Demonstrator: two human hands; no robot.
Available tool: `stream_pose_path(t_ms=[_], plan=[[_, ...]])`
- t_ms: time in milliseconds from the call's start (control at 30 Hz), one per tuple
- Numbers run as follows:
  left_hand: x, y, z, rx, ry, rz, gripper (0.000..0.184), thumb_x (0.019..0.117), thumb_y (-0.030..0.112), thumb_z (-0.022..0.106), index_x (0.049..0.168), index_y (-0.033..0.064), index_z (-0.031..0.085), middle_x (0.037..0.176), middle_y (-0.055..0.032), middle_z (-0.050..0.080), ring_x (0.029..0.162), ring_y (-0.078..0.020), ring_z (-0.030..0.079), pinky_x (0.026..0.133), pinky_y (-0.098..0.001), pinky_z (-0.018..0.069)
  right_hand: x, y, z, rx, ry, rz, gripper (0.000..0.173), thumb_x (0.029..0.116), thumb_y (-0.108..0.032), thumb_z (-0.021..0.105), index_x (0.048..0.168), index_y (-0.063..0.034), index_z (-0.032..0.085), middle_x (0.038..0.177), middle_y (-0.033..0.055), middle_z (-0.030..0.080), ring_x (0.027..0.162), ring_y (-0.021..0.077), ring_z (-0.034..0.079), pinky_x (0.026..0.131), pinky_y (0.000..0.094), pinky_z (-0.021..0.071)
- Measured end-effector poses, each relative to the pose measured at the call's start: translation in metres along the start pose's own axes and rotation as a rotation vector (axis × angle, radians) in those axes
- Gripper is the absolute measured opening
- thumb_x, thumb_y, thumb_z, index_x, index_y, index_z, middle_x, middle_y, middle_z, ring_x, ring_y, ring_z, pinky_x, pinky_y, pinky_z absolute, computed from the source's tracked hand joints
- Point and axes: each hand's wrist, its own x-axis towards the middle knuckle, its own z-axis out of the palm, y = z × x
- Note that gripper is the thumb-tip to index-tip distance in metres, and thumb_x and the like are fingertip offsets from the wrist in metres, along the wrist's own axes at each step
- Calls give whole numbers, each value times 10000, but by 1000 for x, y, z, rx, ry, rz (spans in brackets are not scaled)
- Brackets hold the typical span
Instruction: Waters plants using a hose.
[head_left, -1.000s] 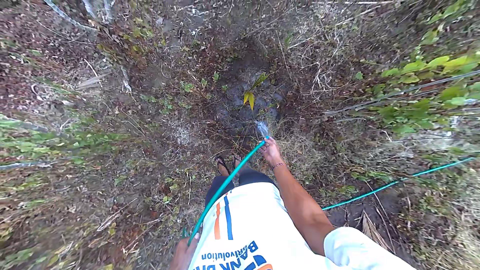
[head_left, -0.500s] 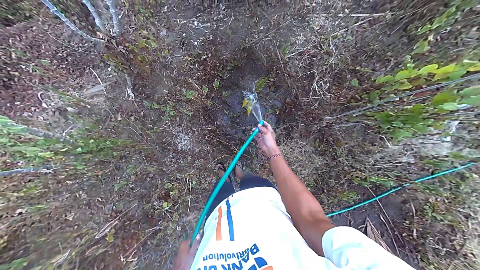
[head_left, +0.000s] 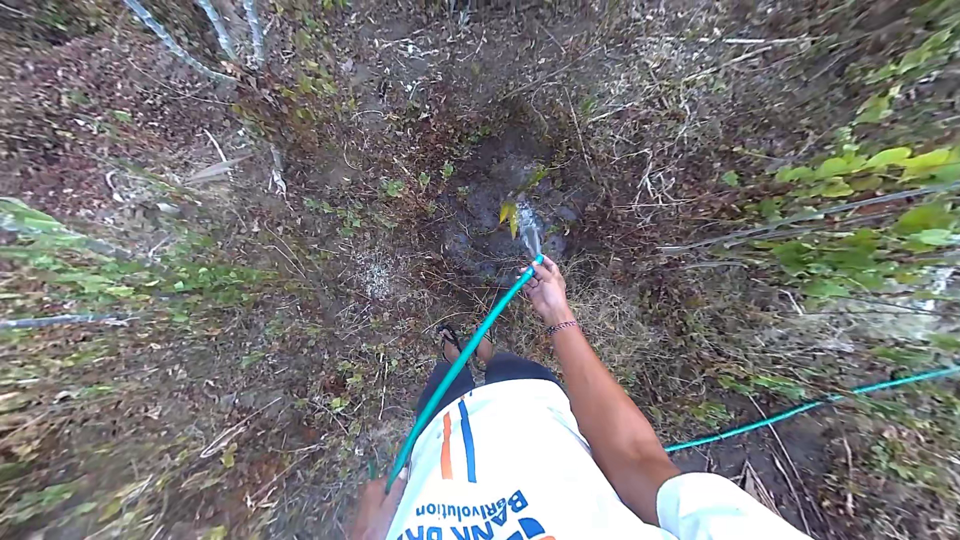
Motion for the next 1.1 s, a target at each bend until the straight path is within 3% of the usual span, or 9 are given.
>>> stream_pose_path(t_ms=[67, 167, 367, 500, 633, 733, 867, 1000, 1100], plan=[[-3, 6, -2, -17, -18, -29, 596, 1002, 626, 471, 779, 117, 684, 624, -57, 605, 577, -223, 608, 566, -503, 514, 2, 1, 1, 0, 4, 1, 372, 1057, -109, 526, 1415, -114, 424, 914, 120, 641, 714, 228, 671, 667, 393, 600], [5, -12, 2, -11, -19, -6, 651, 975, 700, 450, 772, 127, 682, 632, -44, 605, 601, -221, 614, 599, -506, 526, 4, 3, 5, 4, 17, 4, 352, 1058, -86, 513, 1400, -91, 429, 913, 128, 635, 713, 234, 677, 663, 398, 606], [1, 0, -6, -20, -31, -23, 615, 983, 646, 496, 794, 88, 674, 647, -56, 594, 622, -227, 605, 631, -500, 513, 7, 8, 7, 4, 38, 24, 309, 1064, -80, 500, 1363, -75, 427, 867, 125, 637, 671, 227, 677, 616, 374, 604], [-13, 23, -14, -51, -60, -24, 571, 1011, 567, 512, 793, 68, 681, 656, -66, 611, 617, -218, 610, 629, -483, 514, 16, 20, -10, -26, 37, 35, 418, 1053, -104, 520, 1452, -91, 395, 1025, 163, 634, 806, 273, 685, 701, 438, 606], [-18, 27, -16, -73, -45, 2, 570, 1031, 499, 528, 870, -18, 708, 761, -175, 664, 743, -317, 663, 754, -558, 532, 9, 24, -6, -81, -5, 47, 425, 1054, -135, 487, 1457, -131, 353, 1043, 95, 605, 820, 210, 676, 716, 399, 601], [-22, 26, -19, -58, -70, -25, 574, 1040, 511, 502, 944, -11, 720, 846, -198, 693, 832, -346, 685, 823, -581, 533, 3, 29, -8, -122, -4, 72, 405, 1066, -165, 471, 1452, -153, 347, 1020, 64, 601, 818, 176, 667, 723, 371, 592], [-22, 29, -25, -55, -123, -91, 624, 1032, 569, 489, 989, -18, 697, 910, -228, 685, 890, -384, 679, 848, -612, 525, 6, 32, -18, -171, 26, 64, 374, 1068, -189, 467, 1429, -171, 371, 1020, 37, 604, 815, 161, 662, 718, 360, 582], [-14, 25, -21, -66, -99, -28, 638, 1039, 557, 484, 915, -34, 688, 846, -225, 672, 837, -380, 671, 811, -604, 523, 18, 41, -22, -170, 17, 55, 304, 1086, -208, 446, 1384, -168, 397, 989, 21, 620, 804, 135, 671, 703, 321, 584], [-22, 25, -22, -71, -103, -11, 623, 1050, 530, 475, 925, -40, 693, 853, -234, 676, 851, -386, 673, 832, -609, 518, 18, 49, -22, -174, 19, 64, 301, 1085, -202, 440, 1379, -158, 393, 972, 17, 608, 794, 124, 666, 709, 311, 582]])
